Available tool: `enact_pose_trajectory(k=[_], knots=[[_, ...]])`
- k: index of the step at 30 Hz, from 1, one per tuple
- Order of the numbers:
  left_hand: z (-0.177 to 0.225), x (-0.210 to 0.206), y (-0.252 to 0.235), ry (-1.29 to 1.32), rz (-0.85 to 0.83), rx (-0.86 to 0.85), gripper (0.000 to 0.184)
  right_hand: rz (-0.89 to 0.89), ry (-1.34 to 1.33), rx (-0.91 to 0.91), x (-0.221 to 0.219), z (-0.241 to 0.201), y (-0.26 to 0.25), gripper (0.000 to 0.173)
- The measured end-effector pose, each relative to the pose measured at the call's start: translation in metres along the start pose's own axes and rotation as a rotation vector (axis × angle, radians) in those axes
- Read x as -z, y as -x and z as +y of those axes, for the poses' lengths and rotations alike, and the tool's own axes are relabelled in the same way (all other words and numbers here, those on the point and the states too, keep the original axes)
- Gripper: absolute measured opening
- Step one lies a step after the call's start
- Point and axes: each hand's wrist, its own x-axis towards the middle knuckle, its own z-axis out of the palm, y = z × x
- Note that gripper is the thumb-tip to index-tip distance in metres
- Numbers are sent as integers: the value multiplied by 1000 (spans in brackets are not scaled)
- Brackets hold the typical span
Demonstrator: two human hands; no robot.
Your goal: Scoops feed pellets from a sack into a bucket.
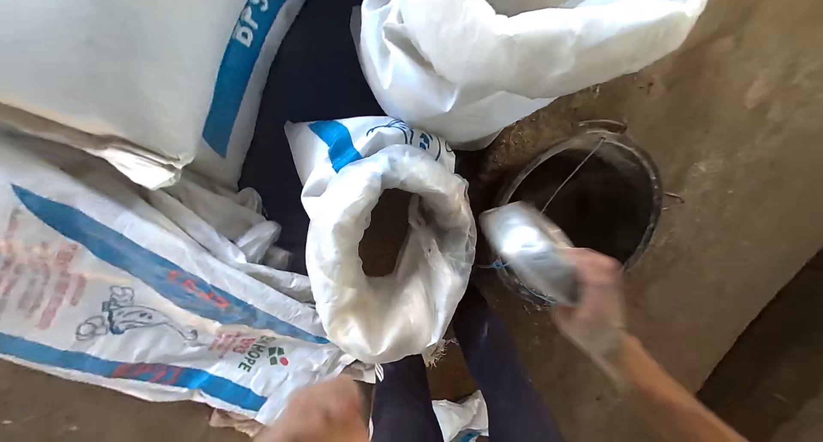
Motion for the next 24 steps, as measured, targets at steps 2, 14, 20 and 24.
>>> enact_pose_trajectory(k=[2, 14, 20, 24], knots=[[-68, 34, 7, -456, 338, 153, 49, -211, -213, 50, -73, -44, -38, 37], [-156, 20, 3, 89, 839, 570, 23, -719, -3, 85, -288, -42, -196, 32], [-118, 50, 8, 255, 593, 559, 31, -1324, 335, -297, -326, -59, -246, 52], [-111, 45, 6, 413, 523, 552, 22, -891, 99, -575, -315, -53, -210, 42]])
